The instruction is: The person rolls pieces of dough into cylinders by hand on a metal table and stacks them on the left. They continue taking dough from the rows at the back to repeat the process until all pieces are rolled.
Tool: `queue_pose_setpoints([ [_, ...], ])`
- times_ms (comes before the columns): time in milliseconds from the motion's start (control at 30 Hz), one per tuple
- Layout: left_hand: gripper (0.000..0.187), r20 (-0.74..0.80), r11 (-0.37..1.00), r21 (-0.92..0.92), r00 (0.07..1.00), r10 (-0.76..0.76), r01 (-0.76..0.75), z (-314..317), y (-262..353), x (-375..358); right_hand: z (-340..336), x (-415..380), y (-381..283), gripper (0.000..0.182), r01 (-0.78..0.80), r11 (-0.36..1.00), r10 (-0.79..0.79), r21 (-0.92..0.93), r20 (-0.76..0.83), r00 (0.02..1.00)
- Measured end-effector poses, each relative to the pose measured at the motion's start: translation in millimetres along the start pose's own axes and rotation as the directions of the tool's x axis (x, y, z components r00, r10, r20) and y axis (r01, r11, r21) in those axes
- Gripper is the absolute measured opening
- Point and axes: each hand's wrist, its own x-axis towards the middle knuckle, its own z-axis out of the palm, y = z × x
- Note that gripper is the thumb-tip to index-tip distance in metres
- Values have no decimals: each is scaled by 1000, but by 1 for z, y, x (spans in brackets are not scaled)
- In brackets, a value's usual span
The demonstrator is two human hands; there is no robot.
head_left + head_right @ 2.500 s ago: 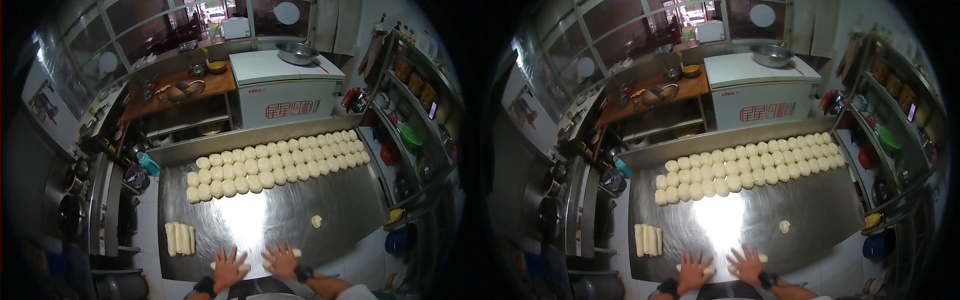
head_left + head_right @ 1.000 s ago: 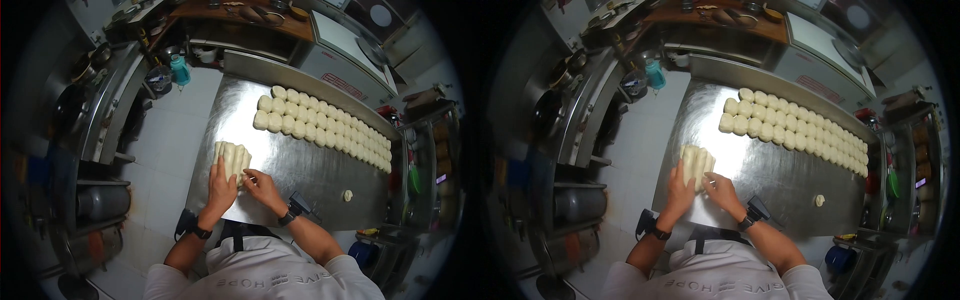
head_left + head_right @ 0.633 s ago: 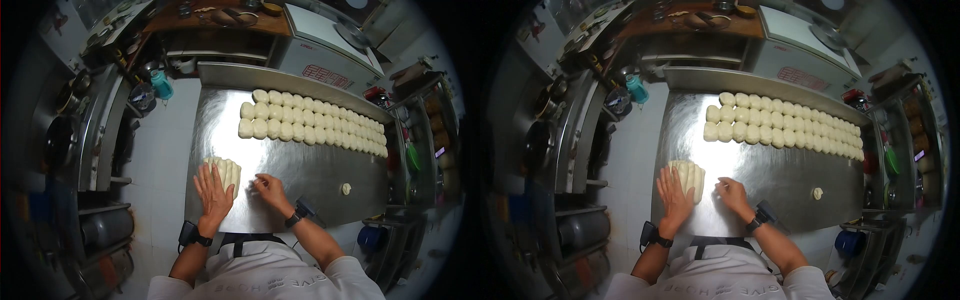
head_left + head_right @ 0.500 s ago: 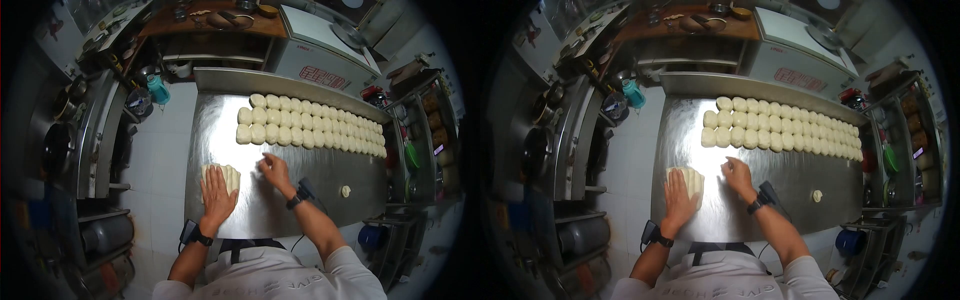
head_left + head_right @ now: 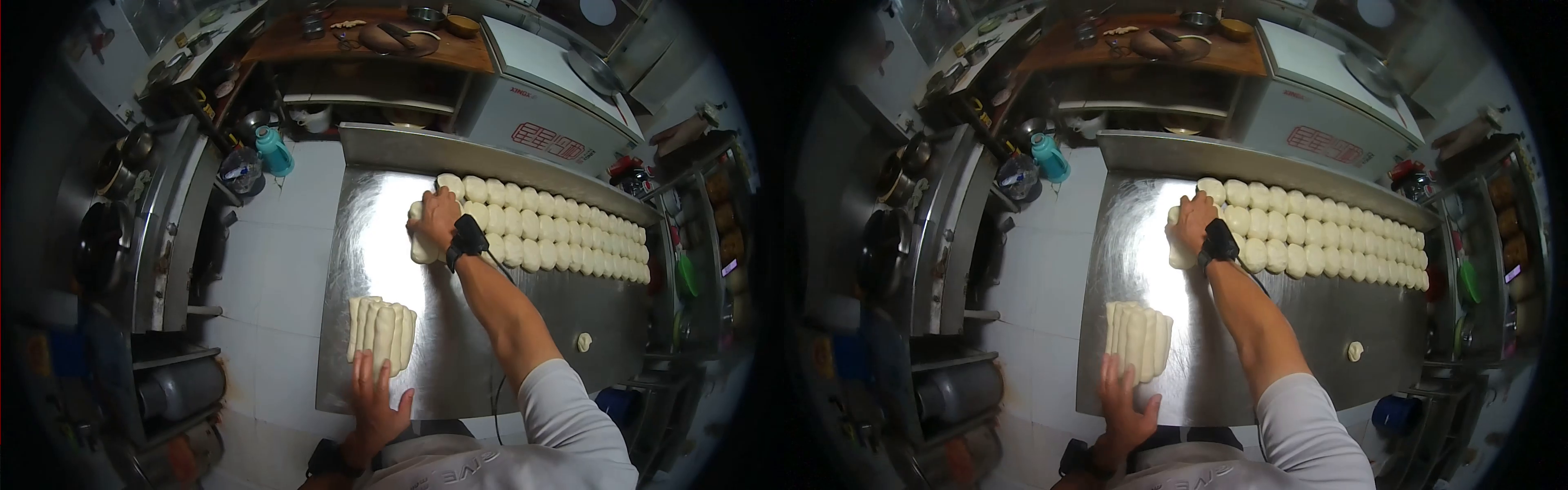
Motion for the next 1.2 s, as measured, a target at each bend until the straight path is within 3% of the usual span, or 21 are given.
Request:
queue_pose_setpoints([
  [67, 71, -7, 995, -88, 999, 40, -41, 7, 15, 4, 10, -9, -7, 39, 350, 937, -349, -5, -54, 935],
  [100, 63, -6, 982, -171, 997, 80, -80, 8, 26, 3, 3, -28, -23, 30, 336, 934, -342, 120, 32, 939],
  [133, 63, -5, 981, -178, 997, 82, -82, 17, 32, 9, 5, -37, -29, 28, 355, 879, -351, 319, -71, 934],
  [200, 50, 21, 892, -444, 996, -83, 84, 40, 44, 19, -15, -61, -31, 29, 282, 759, -190, 587, -215, 958],
  [267, 51, -2, 875, -452, 980, -198, 175, 71, 47, 40, -43, -91, -9, 41, -58, 702, 91, 710, -8, 996],
  [300, 53, -5, 857, -452, 960, -281, 248, 91, 46, 53, -60, -115, 4, 51, 22, 709, 109, 705, -141, 984],
  [333, 56, -38, 861, -392, 930, -367, 324, 112, 43, 77, -101, -143, 4, 59, -230, 456, 242, 860, 128, 962],
  [367, 59, -78, 853, -343, 893, -443, 393, 138, 43, 104, -91, -214, 66, 58, -341, 108, 205, 934, 315, 927],
  [400, 63, -84, 804, -361, 842, -533, 472, 160, 34, 128, -106, -244, 81, 52, -452, -72, 200, 889, 457, 867],
  [533, 66, -228, 780, -124, 748, -623, 613, 208, -5, 187, -141, -387, 126, 44, -593, -295, 282, 749, 661, 695],
  [633, 64, -269, 796, -45, 760, -592, 603, 220, -30, 213, -160, -462, 150, 43, -572, -414, 328, 708, 703, 631],
  [733, 59, -127, 636, 66, 639, -759, 769, 195, -26, 236, -168, -486, 165, 40, -489, -608, 339, 625, 762, 551],
  [833, 47, -144, 670, 59, 671, -728, 740, 186, -12, 235, -154, -480, 184, 41, -508, -554, 358, 660, 740, 570],
  [867, 47, -158, 671, 63, 671, -724, 739, 193, -12, 231, -144, -469, 192, 42, -562, -386, 379, 731, 682, 626],
  [933, 27, -346, 877, -206, 806, -481, 435, 221, -17, 211, -137, -438, 202, 43, -614, 59, 374, 787, 552, 745],
  [967, 22, -243, 808, -267, 775, -584, 525, 203, 15, 203, -138, -418, 205, 44, -588, 317, 343, 744, 488, 803],
  [1033, 27, -306, 950, -175, 903, -302, 258, 198, 43, 157, -143, -381, 201, 48, -451, 667, 332, 594, 305, 893],
  [1067, 28, -291, 998, -23, 954, -70, 66, 188, 58, 125, -146, -372, 201, 48, -451, 655, 328, 606, 310, 892],
  [1100, 34, -187, 1000, 19, 982, -5, 9, 172, 79, 93, -149, -363, 201, 48, -287, 811, 251, 510, 139, 958],
  [1133, 44, 82, 998, 20, 995, -57, 56, 159, 88, 61, -152, -360, 202, 48, -117, 924, 136, 365, -25, 990],
  [1200, 56, 273, 966, 130, 945, 180, -222, 157, 69, -24, -154, -376, 215, 47, 2, 957, 28, 291, -99, 995],
])
